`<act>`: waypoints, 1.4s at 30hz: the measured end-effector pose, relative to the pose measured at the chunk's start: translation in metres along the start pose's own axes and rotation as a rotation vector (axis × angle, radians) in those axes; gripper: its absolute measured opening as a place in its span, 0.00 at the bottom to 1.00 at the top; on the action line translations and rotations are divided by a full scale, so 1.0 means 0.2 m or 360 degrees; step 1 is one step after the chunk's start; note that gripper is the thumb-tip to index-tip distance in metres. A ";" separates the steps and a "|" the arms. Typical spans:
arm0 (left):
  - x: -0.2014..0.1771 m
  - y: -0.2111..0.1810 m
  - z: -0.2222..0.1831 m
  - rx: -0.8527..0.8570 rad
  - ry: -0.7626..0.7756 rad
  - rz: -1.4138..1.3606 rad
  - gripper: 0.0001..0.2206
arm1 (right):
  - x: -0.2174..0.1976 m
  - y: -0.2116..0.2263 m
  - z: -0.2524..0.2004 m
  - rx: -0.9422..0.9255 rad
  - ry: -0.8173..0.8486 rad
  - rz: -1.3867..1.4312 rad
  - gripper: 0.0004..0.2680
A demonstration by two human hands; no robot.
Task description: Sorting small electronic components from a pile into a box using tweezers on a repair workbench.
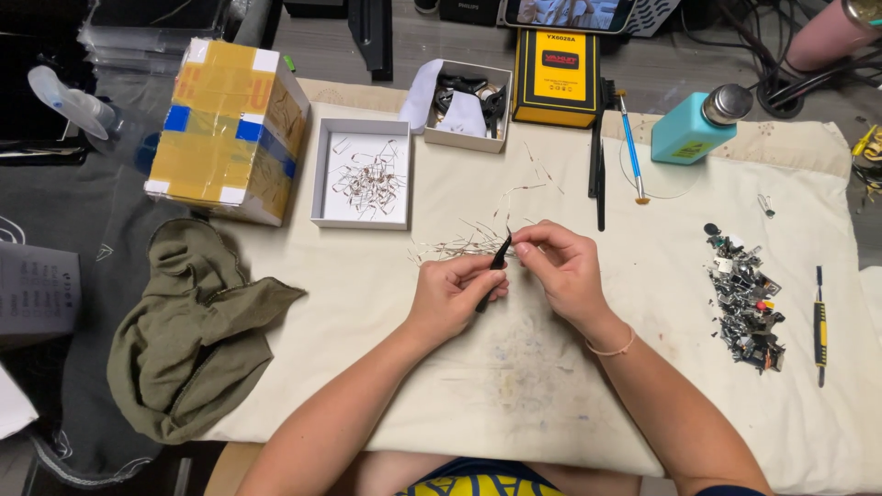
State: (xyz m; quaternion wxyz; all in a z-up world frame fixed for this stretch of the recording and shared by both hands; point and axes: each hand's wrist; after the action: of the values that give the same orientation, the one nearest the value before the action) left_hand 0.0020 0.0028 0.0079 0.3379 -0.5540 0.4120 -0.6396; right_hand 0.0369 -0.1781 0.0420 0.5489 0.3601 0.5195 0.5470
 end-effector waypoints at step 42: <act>-0.02 0.02 0.01 0.0118 0.0139 0.0219 0.06 | -0.02 -0.03 0.04 0.0302 0.0520 0.1014 0.13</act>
State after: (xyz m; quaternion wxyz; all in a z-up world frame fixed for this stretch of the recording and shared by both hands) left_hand 0.0041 0.0050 0.0027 0.3831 -0.4831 0.4395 -0.6532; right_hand 0.0456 -0.1809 0.0386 0.2251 0.4611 0.5104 0.6901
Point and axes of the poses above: each hand's wrist, its own z-axis towards the middle knuckle, its own x-axis out of the palm, y = z × x, and after that the axes turned 9 degrees about -z, right-handed
